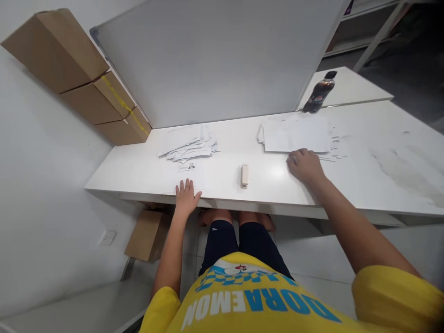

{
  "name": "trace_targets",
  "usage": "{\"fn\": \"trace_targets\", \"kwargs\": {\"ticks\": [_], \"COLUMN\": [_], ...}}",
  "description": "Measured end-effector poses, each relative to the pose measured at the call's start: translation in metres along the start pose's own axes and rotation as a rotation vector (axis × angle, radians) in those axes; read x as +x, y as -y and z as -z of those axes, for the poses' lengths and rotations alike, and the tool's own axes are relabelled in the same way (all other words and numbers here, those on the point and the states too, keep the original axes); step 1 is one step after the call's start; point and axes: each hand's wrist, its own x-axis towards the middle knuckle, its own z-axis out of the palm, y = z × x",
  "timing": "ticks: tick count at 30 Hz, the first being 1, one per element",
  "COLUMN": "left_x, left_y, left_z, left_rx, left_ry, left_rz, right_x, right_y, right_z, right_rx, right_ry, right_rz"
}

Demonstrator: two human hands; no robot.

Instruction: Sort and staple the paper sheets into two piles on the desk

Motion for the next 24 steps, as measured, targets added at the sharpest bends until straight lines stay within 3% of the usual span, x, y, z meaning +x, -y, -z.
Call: {"fn": "trace_targets", "kwargs": {"ticks": [2,6,8,11,13,15,18,20,24], "left_x": [-0.014,-0.033,-0.039,-0.048,-0.055,-0.065,-0.084,-0.096,-0.111], "left_y": [0.013,0.012,0.011,0.011,0.006,-0.005,-0.032,-0.049,-0.061], "left_z": [0.002,0.008,0.014,0.021,0.021,0.019,0.008,0.000,-0.011], "left_rx": [0.058,0.106,0.090,0.066,0.054,0.041,0.039,0.048,0.058], "left_ry": [0.040,-0.030,-0.045,-0.087,-0.118,-0.131,-0.116,-0.095,-0.058], "left_rz": [-0.043,-0.167,-0.194,-0.204,-0.225,-0.291,-0.439,-0.528,-0.638], "right_x": [0.002,-0.020,-0.046,-0.100,-0.138,-0.170,-0.191,-0.188,-0.175], "right_y": [0.000,0.014,0.035,0.083,0.121,0.155,0.187,0.194,0.188], "right_z": [0.001,0.011,0.019,0.029,0.031,0.031,0.029,0.029,0.030], "right_rx": [0.078,0.383,0.556,0.835,1.026,1.112,1.295,1.420,1.444], "right_ry": [-0.024,-0.199,-0.266,-0.268,-0.112,0.188,0.454,0.493,0.383], "right_rz": [-0.021,-0.186,-0.271,-0.345,-0.414,-0.336,-0.286,-0.358,-0.454]}}
